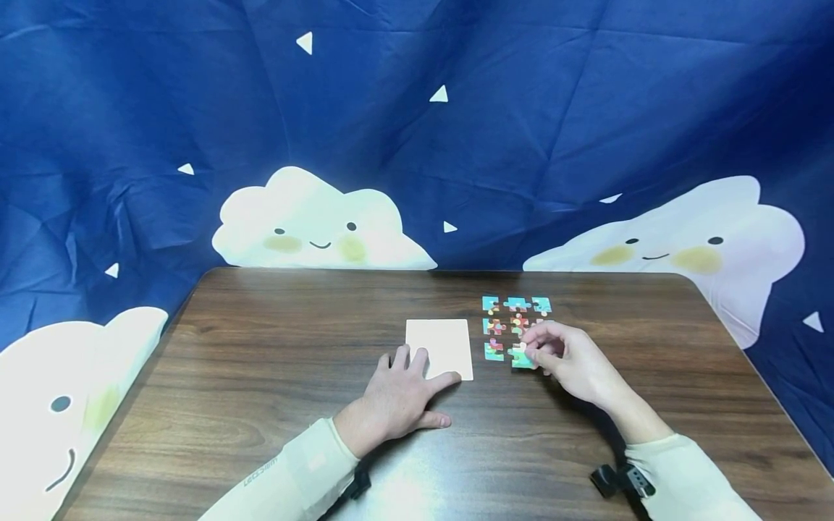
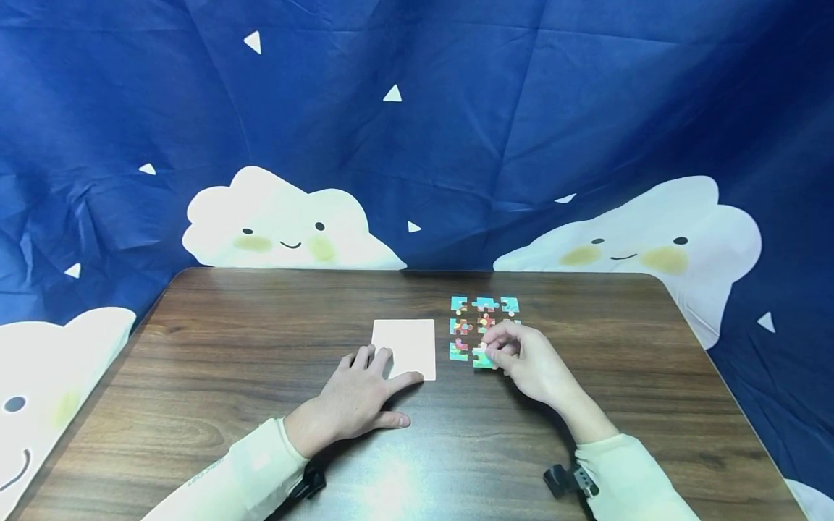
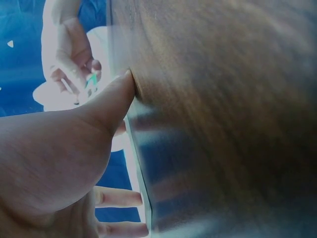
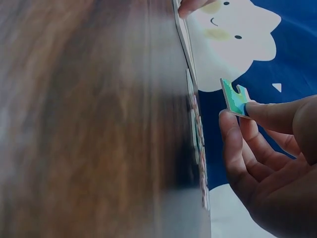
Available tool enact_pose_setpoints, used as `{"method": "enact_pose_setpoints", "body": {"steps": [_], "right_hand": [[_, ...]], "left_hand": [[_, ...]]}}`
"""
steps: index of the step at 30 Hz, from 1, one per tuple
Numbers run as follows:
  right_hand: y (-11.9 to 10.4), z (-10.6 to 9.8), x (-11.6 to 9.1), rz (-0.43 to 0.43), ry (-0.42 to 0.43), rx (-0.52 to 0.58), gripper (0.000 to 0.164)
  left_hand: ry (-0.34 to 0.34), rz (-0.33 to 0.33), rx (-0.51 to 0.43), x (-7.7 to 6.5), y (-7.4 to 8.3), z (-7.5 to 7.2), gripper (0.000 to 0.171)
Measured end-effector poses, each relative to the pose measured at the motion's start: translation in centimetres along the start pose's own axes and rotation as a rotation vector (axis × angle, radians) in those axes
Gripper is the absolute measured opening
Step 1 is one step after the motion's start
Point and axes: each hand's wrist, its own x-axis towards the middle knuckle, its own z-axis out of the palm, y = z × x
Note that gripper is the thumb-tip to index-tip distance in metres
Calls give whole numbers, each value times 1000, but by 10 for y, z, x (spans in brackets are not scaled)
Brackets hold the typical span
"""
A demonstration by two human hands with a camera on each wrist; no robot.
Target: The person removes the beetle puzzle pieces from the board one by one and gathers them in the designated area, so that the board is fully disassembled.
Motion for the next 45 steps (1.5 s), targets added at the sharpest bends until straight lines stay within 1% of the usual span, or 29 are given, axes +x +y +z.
{"method": "enact_pose_setpoints", "body": {"steps": [11, 18, 30, 34, 41, 45], "right_hand": [[9, -10, -4, 29, 35, -38, 11], [15, -15, -5, 32, 26, -15, 12], [30, -24, -2, 107, 20, -35, 15], [34, -25, 2, 110, 22, -77, 15], [37, -26, 6, 89, 56, -221, 13], [36, -25, 8, 85, 56, -241, 12]], "left_hand": [[15, -1, -1, -1, 0, 0, 67], [5, -3, -14, -1, -1, 0, 68], [-17, -1, -17, 0, 0, -1, 68], [-20, -3, -18, 0, 0, -1, 69], [-20, -3, -10, 0, 0, 0, 69], [-13, -4, -8, -1, 0, 0, 69]]}}
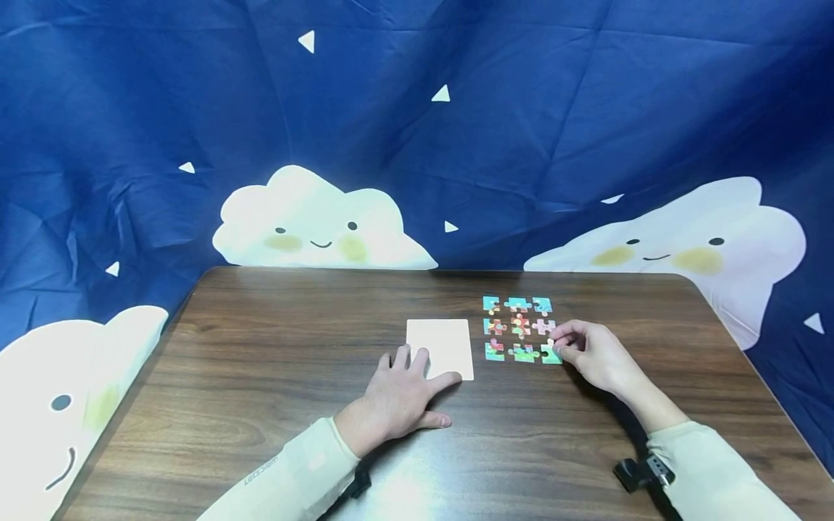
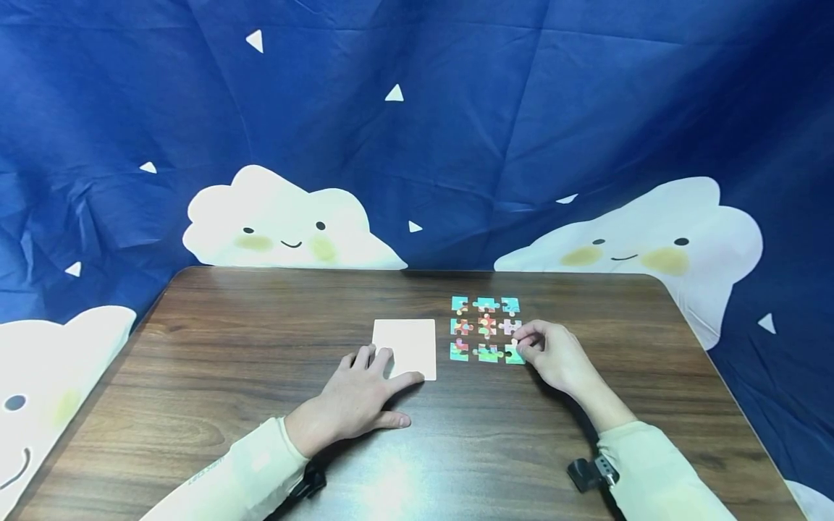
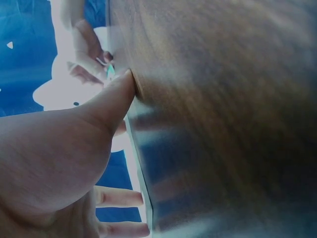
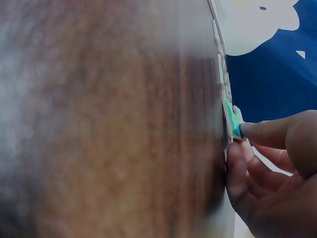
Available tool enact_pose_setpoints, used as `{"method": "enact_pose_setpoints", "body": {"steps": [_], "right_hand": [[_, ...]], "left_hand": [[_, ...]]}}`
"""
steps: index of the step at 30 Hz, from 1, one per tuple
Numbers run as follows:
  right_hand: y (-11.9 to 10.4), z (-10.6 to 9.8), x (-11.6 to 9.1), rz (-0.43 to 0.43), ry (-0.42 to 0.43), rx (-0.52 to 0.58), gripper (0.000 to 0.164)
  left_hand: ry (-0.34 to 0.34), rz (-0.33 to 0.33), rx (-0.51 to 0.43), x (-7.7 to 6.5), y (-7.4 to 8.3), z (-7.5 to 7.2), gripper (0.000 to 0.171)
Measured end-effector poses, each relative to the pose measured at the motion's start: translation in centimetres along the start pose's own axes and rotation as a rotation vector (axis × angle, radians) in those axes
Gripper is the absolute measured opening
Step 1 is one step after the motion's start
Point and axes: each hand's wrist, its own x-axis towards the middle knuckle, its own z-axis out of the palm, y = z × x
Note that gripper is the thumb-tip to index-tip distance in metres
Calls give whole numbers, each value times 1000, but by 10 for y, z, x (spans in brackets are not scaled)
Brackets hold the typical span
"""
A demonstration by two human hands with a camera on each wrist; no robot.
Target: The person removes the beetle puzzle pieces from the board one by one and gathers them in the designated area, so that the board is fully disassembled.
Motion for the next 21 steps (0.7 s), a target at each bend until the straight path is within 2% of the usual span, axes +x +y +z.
{"method": "enact_pose_setpoints", "body": {"steps": [15, 21], "right_hand": [[1, 0, 3, -6, -5, -52, 13], [1, -1, 0, -19, -24, -44, 23]], "left_hand": [[27, 5, 6, 1, -1, 1, 67], [12, 5, -3, 1, -1, 0, 67]]}}
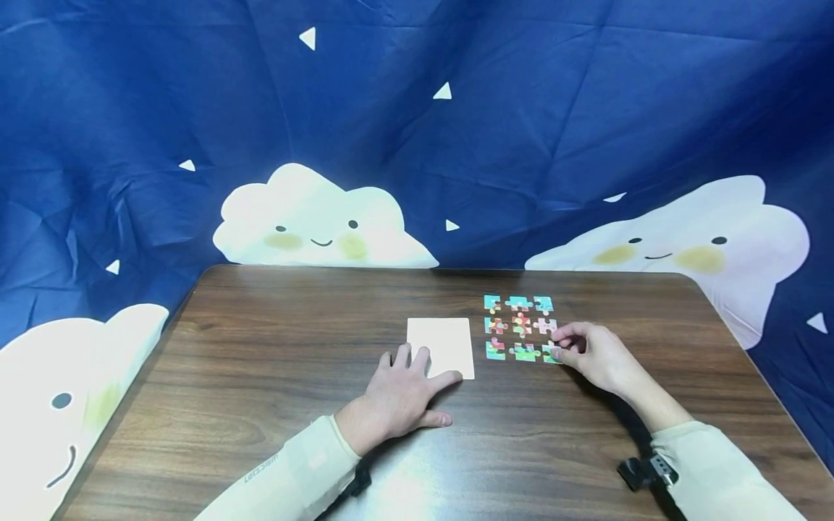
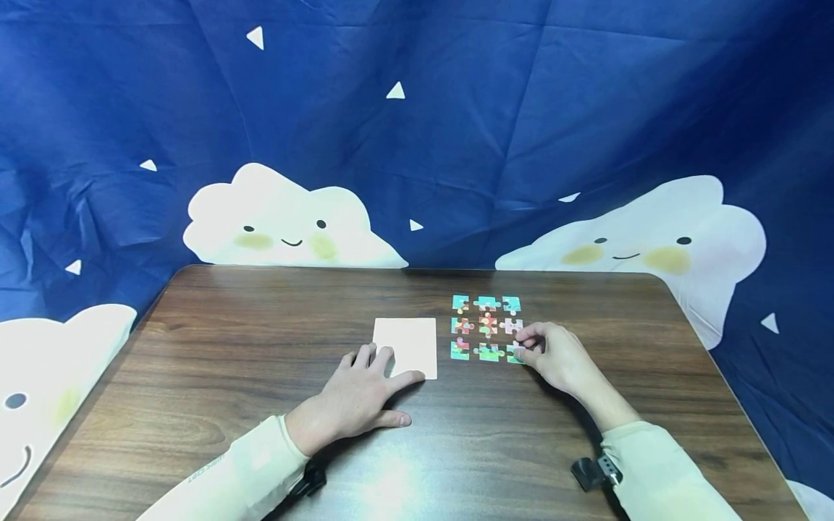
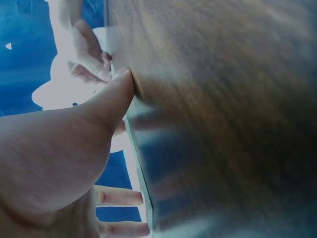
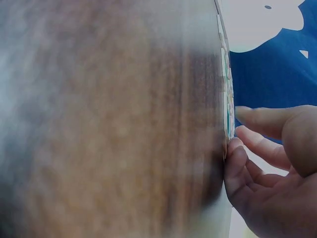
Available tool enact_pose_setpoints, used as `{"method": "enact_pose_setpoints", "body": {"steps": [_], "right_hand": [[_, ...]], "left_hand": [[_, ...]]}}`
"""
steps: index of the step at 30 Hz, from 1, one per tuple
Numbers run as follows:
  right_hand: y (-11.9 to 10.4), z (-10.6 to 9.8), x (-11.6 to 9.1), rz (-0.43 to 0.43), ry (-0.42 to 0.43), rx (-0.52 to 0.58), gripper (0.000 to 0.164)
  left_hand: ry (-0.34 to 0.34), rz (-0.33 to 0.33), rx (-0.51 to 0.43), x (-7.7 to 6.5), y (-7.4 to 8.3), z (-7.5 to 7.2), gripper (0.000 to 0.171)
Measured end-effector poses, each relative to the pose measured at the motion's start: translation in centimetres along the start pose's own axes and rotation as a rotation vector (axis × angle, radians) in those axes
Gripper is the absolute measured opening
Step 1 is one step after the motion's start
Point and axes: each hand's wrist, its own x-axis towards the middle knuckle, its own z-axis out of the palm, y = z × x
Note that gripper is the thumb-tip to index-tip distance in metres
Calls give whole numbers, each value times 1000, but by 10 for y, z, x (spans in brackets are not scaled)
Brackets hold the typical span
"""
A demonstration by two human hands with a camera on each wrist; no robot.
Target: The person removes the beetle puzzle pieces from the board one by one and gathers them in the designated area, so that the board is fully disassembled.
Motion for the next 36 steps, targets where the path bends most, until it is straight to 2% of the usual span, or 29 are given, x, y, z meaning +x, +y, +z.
{"method": "enact_pose_setpoints", "body": {"steps": [6, 36], "right_hand": [[-1, 0, -2, -16, -21, -11, 31], [-1, 0, 0, -21, -23, -26, 29]], "left_hand": [[11, -3, 7, -1, 1, 0, 67], [30, -3, 37, 0, -1, 0, 69]]}}
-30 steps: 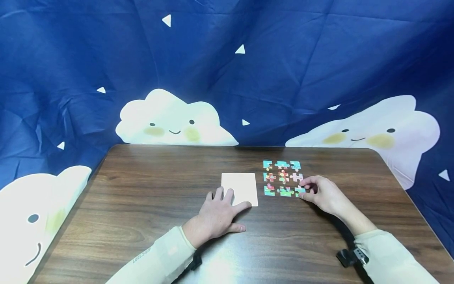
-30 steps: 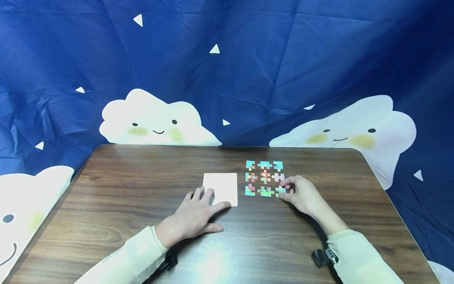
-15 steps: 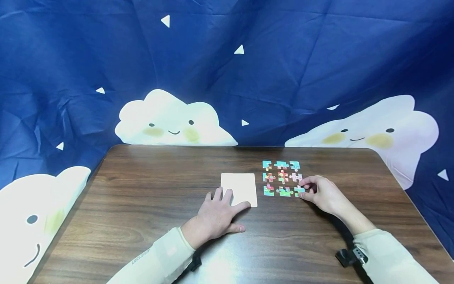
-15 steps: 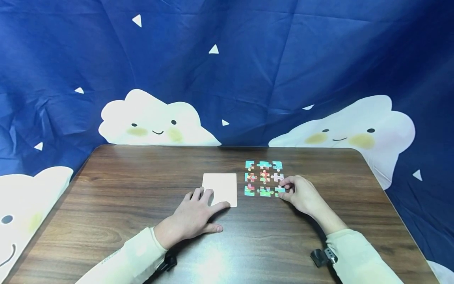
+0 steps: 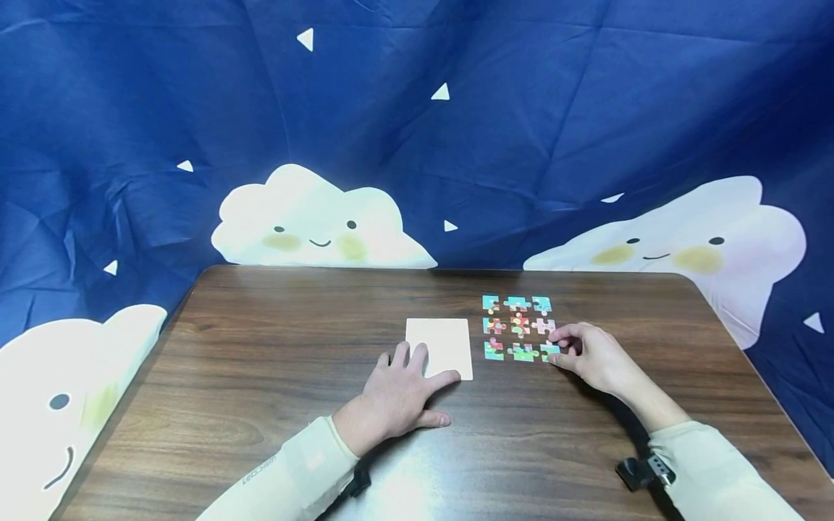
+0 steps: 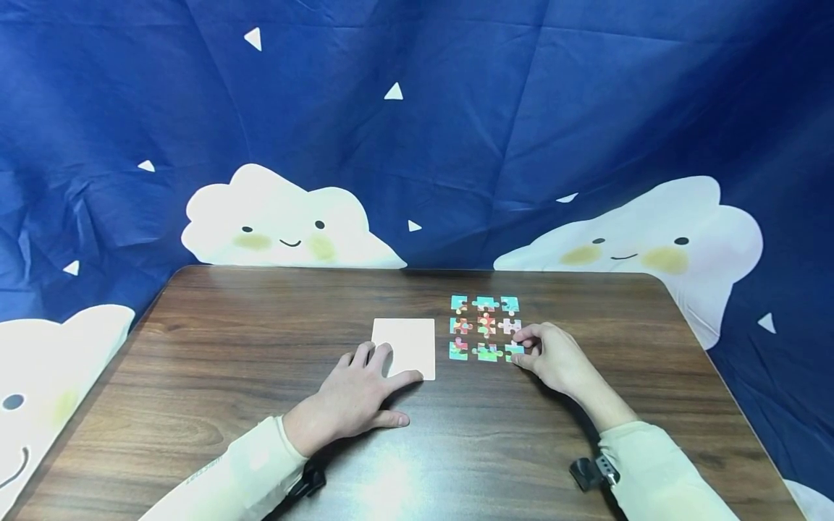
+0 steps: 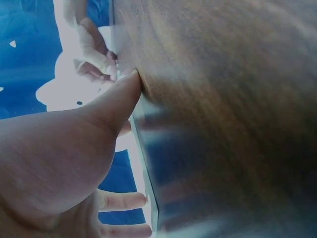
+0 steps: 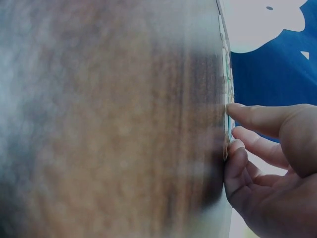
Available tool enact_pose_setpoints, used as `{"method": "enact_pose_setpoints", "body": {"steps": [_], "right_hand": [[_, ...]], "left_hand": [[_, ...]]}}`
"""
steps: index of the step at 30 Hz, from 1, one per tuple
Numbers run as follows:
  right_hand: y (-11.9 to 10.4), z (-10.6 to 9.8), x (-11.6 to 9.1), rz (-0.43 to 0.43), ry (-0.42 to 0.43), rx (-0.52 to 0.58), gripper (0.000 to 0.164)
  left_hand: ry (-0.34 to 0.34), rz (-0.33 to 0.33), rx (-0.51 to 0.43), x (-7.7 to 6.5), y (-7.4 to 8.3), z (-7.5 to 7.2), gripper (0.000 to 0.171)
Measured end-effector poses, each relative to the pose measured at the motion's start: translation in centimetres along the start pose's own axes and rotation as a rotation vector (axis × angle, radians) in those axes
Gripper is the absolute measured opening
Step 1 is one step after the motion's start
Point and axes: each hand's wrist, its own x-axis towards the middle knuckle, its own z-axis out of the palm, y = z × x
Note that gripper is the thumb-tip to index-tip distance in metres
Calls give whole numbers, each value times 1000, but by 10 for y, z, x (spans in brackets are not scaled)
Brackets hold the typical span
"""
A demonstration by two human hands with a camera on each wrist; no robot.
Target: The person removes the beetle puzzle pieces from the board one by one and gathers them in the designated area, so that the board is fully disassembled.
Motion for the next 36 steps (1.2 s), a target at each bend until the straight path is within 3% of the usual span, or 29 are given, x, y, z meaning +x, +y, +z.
{"method": "enact_pose_setpoints", "body": {"steps": [7, 25, 36], "right_hand": [[1, -1, 0, -12, 8, -6, 30], [1, 0, -3, 15, 20, 3, 31], [-1, 0, -3, -10, 31, 6, 25]], "left_hand": [[-37, -7, -12, 0, -1, -1, 71], [-16, -6, -37, -1, -1, 1, 74], [-37, -11, -109, -2, -3, 2, 75]]}}
